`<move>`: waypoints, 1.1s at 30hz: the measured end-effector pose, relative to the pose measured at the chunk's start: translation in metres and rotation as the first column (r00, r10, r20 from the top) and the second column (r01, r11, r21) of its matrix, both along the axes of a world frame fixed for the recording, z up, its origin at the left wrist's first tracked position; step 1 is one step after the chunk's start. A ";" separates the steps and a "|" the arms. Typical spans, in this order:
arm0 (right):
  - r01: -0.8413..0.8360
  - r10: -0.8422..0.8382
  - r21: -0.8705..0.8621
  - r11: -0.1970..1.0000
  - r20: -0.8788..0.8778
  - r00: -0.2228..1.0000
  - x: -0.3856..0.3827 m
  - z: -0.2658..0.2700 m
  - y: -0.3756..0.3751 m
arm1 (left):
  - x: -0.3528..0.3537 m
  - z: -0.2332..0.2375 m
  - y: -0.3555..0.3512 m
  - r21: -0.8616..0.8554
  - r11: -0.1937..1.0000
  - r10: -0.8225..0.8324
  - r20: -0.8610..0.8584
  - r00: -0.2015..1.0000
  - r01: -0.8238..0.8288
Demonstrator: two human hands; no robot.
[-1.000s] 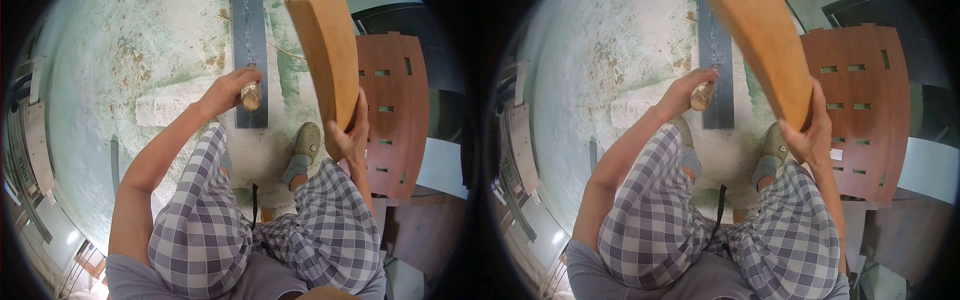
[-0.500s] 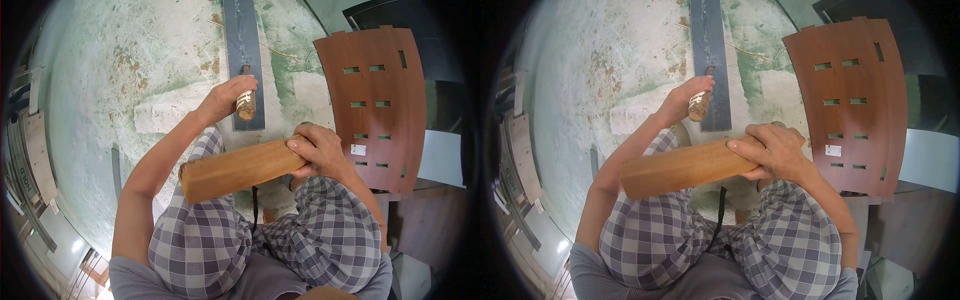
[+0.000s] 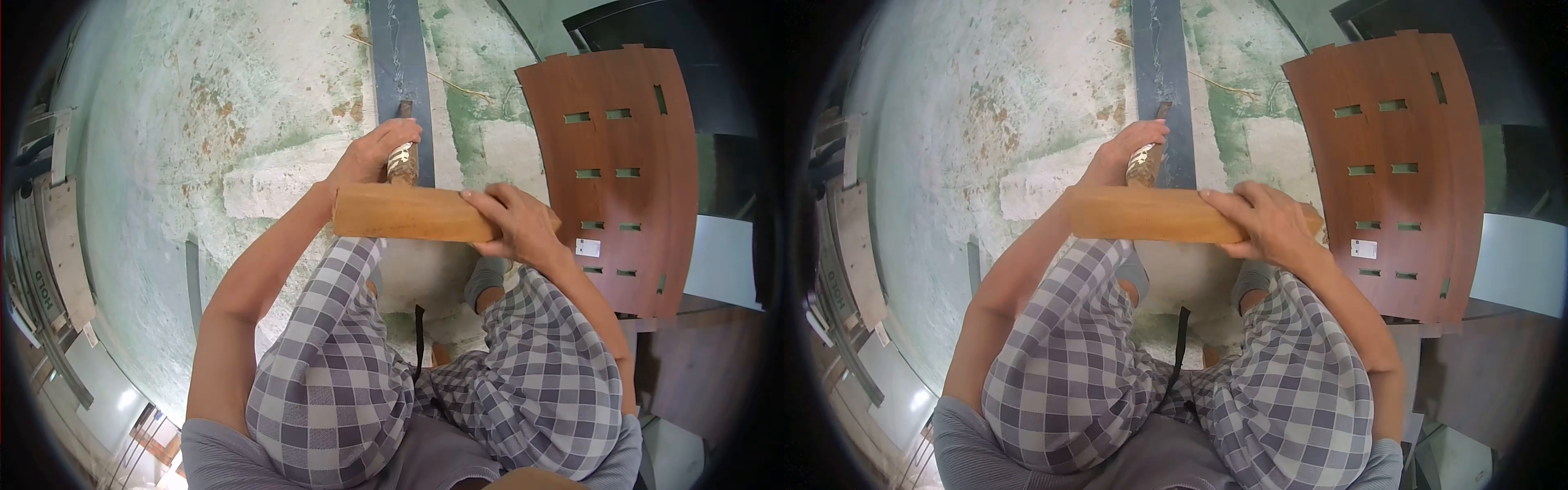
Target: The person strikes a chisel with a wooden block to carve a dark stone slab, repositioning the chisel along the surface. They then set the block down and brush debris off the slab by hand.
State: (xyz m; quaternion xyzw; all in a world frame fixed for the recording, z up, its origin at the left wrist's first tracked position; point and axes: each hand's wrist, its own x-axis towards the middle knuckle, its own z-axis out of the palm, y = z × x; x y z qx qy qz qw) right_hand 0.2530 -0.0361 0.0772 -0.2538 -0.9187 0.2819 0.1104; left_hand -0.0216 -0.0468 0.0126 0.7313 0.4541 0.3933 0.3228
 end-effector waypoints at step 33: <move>0.115 -0.123 -0.050 0.992 -0.189 0.974 0.007 0.017 -0.021 | 0.042 -0.019 0.025 0.298 0.942 0.202 -0.141 0.969 -0.153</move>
